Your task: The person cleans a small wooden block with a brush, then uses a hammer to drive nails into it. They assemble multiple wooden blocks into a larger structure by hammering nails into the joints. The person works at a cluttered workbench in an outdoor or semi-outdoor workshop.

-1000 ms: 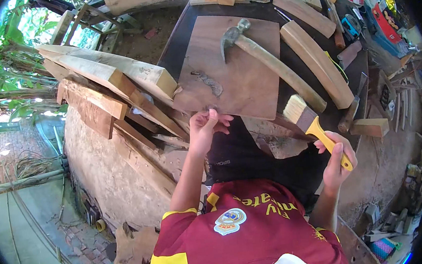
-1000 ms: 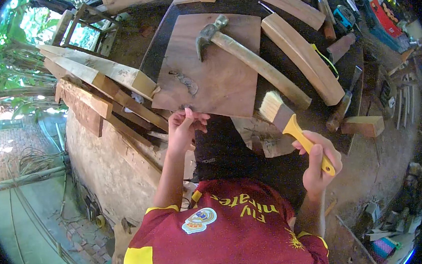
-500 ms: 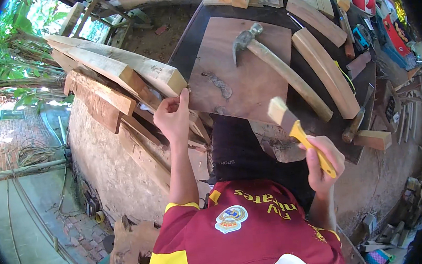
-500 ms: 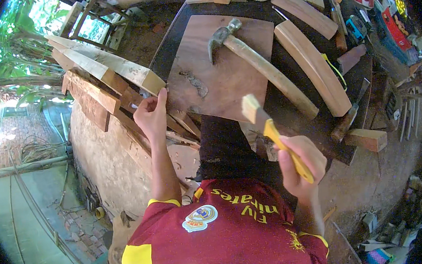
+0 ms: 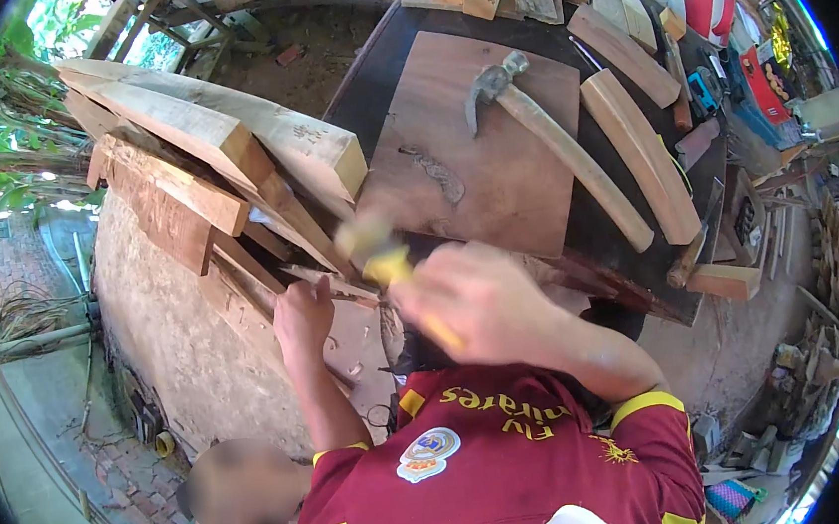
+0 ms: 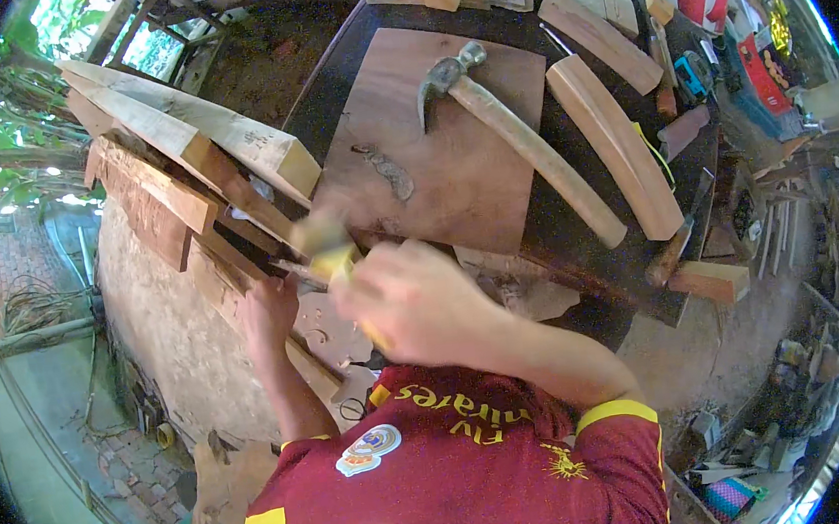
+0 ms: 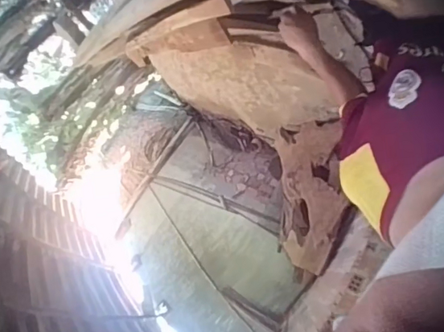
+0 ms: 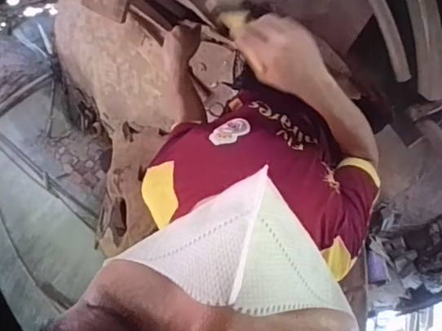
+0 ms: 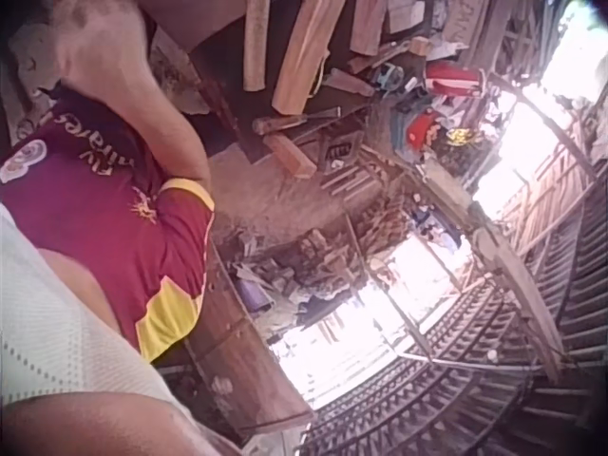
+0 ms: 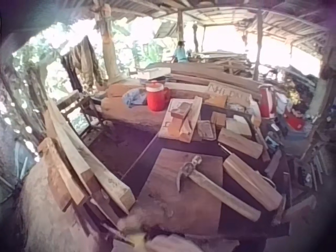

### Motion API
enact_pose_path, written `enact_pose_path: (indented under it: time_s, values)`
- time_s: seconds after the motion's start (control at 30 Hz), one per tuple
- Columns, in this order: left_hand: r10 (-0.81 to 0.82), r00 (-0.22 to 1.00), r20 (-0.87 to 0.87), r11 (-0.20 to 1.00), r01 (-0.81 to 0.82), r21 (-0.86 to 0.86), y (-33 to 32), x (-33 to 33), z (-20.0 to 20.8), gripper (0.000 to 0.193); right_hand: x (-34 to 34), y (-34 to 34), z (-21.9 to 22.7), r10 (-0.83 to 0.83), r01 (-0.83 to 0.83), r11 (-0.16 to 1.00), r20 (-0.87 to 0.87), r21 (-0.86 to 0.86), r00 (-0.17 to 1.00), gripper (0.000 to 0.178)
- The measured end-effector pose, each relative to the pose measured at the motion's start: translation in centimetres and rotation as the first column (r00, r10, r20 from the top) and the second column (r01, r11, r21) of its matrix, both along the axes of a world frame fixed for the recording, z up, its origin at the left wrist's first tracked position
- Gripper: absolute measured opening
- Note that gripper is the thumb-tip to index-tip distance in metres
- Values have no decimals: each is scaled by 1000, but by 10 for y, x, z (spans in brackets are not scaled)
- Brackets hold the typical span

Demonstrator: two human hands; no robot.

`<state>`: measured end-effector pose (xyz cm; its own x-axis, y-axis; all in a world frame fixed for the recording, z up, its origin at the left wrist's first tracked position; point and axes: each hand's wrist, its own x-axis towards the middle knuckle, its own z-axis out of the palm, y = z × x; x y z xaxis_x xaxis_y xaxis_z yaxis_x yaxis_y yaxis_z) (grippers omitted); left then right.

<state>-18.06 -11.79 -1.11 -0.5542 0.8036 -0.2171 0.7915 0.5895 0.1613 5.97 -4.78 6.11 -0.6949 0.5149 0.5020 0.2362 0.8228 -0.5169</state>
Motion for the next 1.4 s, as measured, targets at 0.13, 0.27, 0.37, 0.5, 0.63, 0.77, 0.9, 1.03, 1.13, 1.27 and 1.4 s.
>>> enact_pose_path:
  time_s: [0.13,0.27,0.37,0.5,0.63,0.77,0.9,1.03,1.13,1.27,1.4]
  values:
    - [-138,975,176,988,121,100,-2,-2,-17,31,2,-15,6,178,-186,971,-65,-153,982,13]
    - [-197,907,372,979,165,116,6,27,0,24,38,-11,20,-168,160,985,-134,-67,977,23]
    - [-179,872,456,967,70,245,13,37,5,28,52,-8,10,-408,412,911,-78,34,909,22]
    - [-133,884,447,907,-74,415,26,47,44,24,45,-21,7,-36,37,983,8,-182,999,20]
    - [-155,887,435,817,-132,562,11,48,76,22,45,-25,7,4,-23,971,-78,-237,997,20]
    - [-90,897,433,781,-206,590,2,48,84,20,56,-8,6,-368,367,930,-159,-38,916,24]
    - [-91,876,474,745,-256,615,5,50,76,20,46,-12,-8,-248,246,969,-33,-34,968,24]
    - [-164,888,430,749,-172,639,16,62,76,23,57,-36,1,-113,93,985,-140,-144,984,24]
    - [-199,889,411,730,-145,668,24,71,78,22,99,-39,1,-483,487,873,-204,-34,852,24]
    - [-250,883,397,699,-120,705,25,71,80,21,98,-54,-18,-438,439,899,-106,-13,893,22]
    - [-241,884,401,729,-108,676,16,72,75,21,65,-76,-26,-48,19,976,-128,-218,991,35]
